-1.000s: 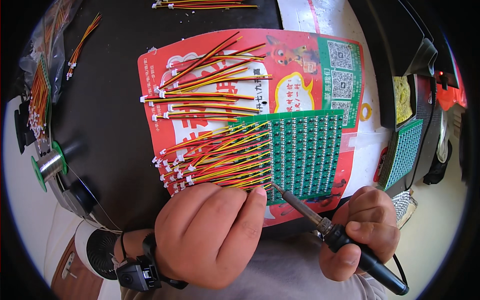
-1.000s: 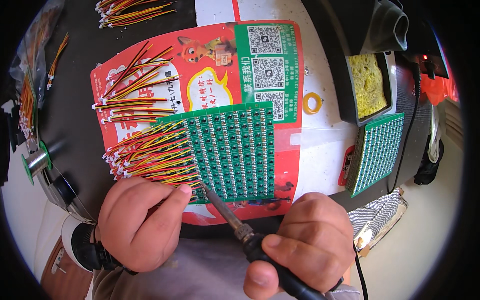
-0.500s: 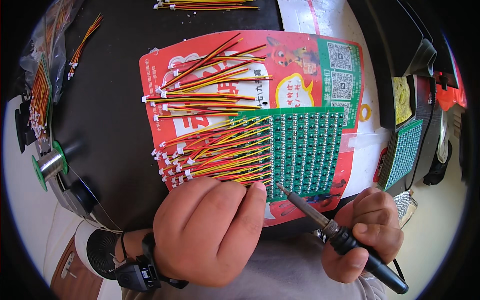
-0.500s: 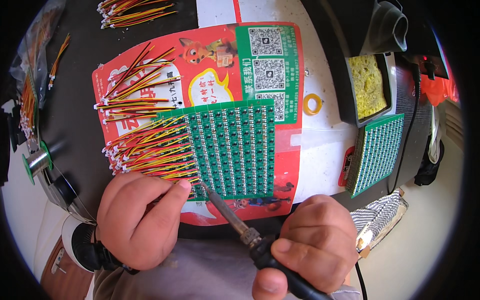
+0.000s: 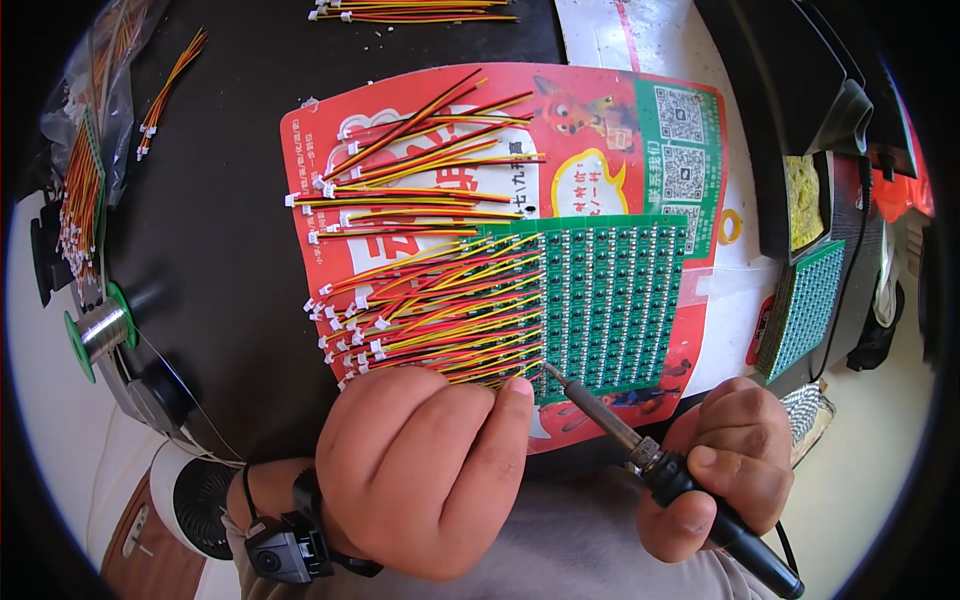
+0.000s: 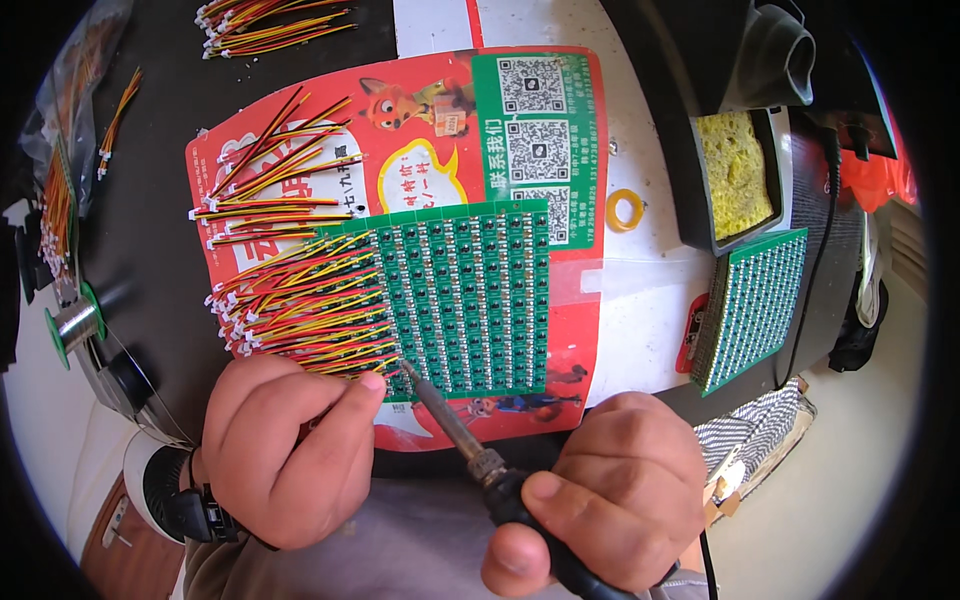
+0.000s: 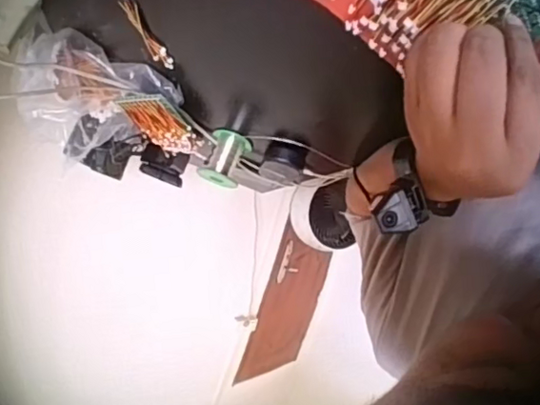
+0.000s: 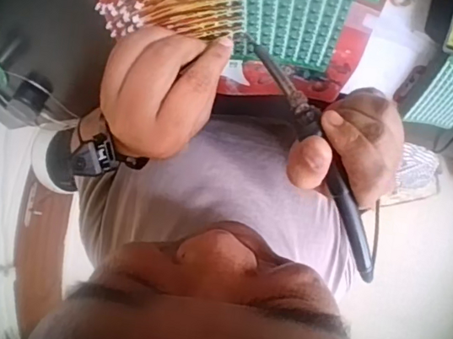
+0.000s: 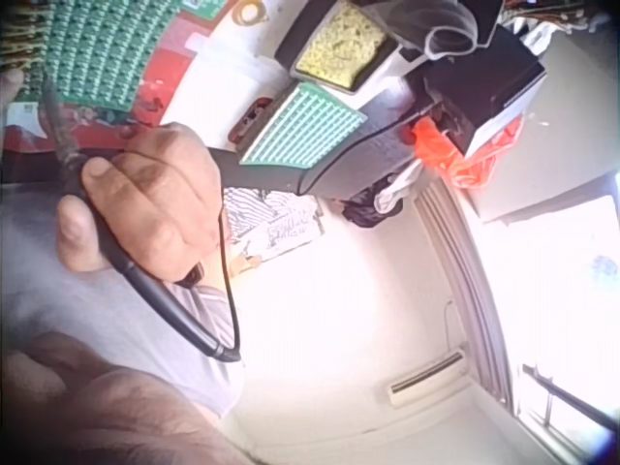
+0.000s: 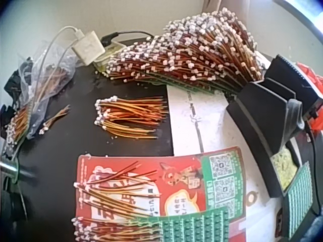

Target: Soldering wire connectors onto a small green PCB.

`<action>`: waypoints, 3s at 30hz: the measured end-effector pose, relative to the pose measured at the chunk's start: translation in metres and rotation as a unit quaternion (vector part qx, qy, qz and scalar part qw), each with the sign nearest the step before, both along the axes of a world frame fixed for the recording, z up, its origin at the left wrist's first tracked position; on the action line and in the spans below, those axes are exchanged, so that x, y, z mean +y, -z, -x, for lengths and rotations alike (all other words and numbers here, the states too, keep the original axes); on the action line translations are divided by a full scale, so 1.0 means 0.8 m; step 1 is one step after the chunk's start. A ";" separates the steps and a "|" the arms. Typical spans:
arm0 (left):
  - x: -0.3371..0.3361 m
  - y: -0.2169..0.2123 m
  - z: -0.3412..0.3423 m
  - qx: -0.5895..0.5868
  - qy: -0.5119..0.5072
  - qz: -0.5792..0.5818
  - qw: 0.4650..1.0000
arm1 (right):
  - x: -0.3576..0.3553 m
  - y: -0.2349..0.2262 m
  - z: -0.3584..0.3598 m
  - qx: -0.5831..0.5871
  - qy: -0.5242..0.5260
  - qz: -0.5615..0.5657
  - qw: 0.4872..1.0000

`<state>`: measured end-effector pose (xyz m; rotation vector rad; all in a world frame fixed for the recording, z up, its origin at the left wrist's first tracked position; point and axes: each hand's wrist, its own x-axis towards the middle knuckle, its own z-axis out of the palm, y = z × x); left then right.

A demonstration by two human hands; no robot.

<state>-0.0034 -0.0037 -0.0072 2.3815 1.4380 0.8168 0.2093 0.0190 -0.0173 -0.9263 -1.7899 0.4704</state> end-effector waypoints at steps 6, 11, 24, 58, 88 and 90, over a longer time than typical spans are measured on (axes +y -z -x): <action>0.002 0.001 -0.001 -0.003 0.002 0.001 1.000 | 0.003 0.000 -0.001 -0.010 -0.002 -0.010 1.000; 0.001 0.002 -0.002 -0.003 0.003 -0.002 1.000 | 0.005 -0.011 -0.004 -0.035 -0.042 0.025 0.998; 0.004 -0.003 -0.003 -0.026 0.008 0.031 0.999 | 0.001 -0.012 -0.008 -0.030 -0.025 0.049 0.998; 0.006 0.002 -0.001 -0.039 0.013 0.011 0.999 | -0.002 -0.018 -0.014 -0.009 -0.041 0.057 0.997; 0.032 -0.043 0.047 -0.152 -0.081 0.123 0.977 | -0.006 -0.013 -0.018 0.021 -0.010 0.049 0.999; 0.035 -0.040 0.047 -0.106 -0.006 0.105 0.989 | -0.004 -0.012 -0.018 0.022 -0.012 0.037 0.999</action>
